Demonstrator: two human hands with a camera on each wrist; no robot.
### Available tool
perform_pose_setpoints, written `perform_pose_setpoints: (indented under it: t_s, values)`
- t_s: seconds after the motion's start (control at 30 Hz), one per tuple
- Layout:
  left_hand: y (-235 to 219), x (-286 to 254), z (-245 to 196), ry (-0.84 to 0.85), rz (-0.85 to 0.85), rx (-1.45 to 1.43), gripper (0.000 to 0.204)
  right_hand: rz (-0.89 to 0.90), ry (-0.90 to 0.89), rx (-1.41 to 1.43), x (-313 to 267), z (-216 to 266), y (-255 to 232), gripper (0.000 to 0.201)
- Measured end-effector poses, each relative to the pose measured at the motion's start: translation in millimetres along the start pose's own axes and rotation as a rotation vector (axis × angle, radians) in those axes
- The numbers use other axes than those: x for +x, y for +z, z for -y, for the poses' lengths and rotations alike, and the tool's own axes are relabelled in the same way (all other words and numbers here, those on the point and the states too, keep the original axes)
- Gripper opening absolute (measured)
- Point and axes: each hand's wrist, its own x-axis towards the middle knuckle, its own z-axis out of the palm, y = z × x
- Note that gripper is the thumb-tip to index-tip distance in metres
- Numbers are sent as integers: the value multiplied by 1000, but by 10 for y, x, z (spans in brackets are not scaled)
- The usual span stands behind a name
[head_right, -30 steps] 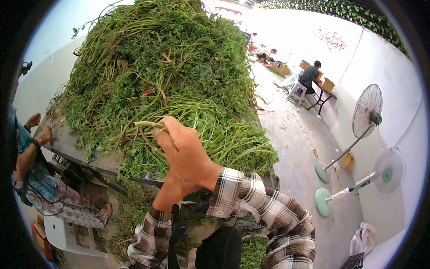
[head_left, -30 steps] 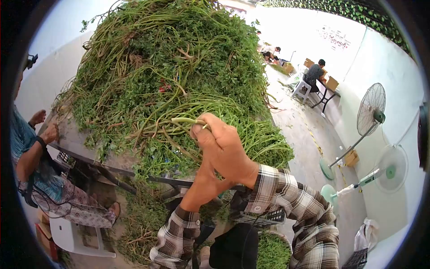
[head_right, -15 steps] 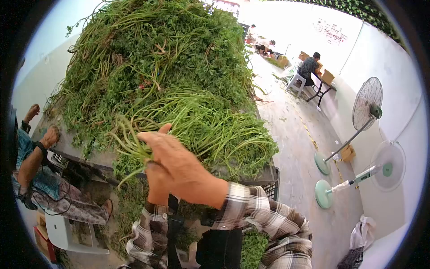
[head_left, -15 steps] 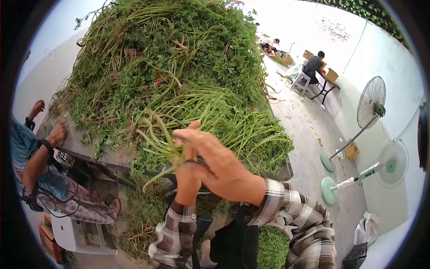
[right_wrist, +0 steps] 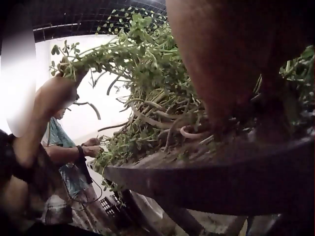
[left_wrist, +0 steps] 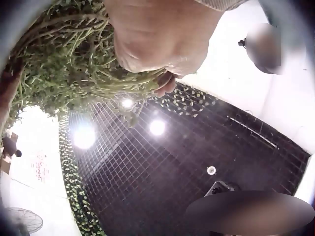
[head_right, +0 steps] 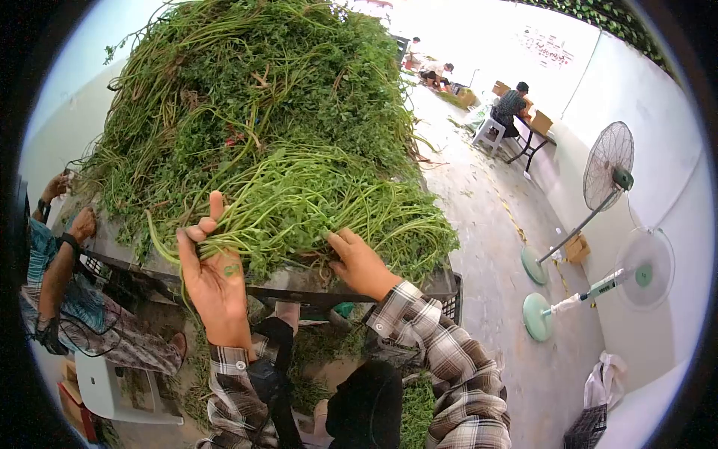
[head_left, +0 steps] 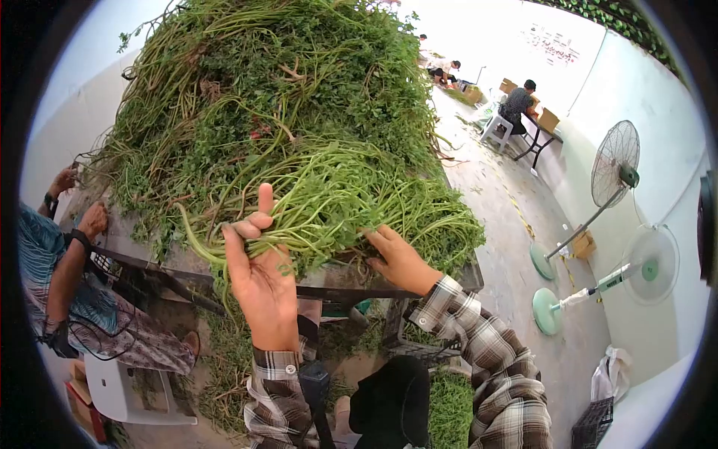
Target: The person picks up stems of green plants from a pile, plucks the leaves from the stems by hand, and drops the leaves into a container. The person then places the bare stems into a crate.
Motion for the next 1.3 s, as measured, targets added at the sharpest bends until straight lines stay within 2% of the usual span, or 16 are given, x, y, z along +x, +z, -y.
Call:
perform_pose_setpoints:
  t_s: [0.07,0.13,0.27,0.33,0.4,0.53,0.6,0.63,0.73,0.77,0.8,0.87,0.9,1.07,1.17,1.3]
  values:
    - [53,-9,-29,34,56,-24,32,-46,-58,-66,-12,32,7,55]
    - [135,-25,-72,43,62,-62,32,-25,2,-80,-68,69,-20,54]
    - [187,-16,-157,117,-9,-100,31,-93,-14,-206,-77,211,-38,53]
    - [136,5,-216,75,136,-301,28,-43,29,-230,-59,380,-105,57]
    - [181,-50,-265,42,165,-380,27,-129,-85,-108,-81,428,-89,57]
    - [393,-168,-394,26,-45,-302,33,-265,-91,5,-332,561,-125,61]
    - [324,-164,-408,94,32,-356,32,-241,14,-5,-508,497,-85,65]
    - [312,-153,-429,19,70,-437,32,-255,33,-26,-606,636,-148,66]
    - [293,-151,-353,64,3,-410,32,-311,161,154,-836,666,27,66]
    - [136,-85,-326,26,292,-397,27,-322,184,187,-831,665,72,61]
    - [153,-77,-309,22,293,-396,27,-325,187,189,-826,609,86,61]
    - [184,-83,-287,-37,251,-485,28,-256,236,298,-775,485,98,57]
    - [182,-69,-288,-36,174,-471,29,-347,226,325,-715,525,44,52]
    - [76,9,-249,-28,-61,-591,32,-393,296,391,-612,499,-102,37]
    - [-24,30,-191,-89,-103,-601,37,-309,474,629,-808,742,-74,21]
    - [-96,39,-129,-122,-146,-621,40,-280,571,697,-1362,817,66,20]
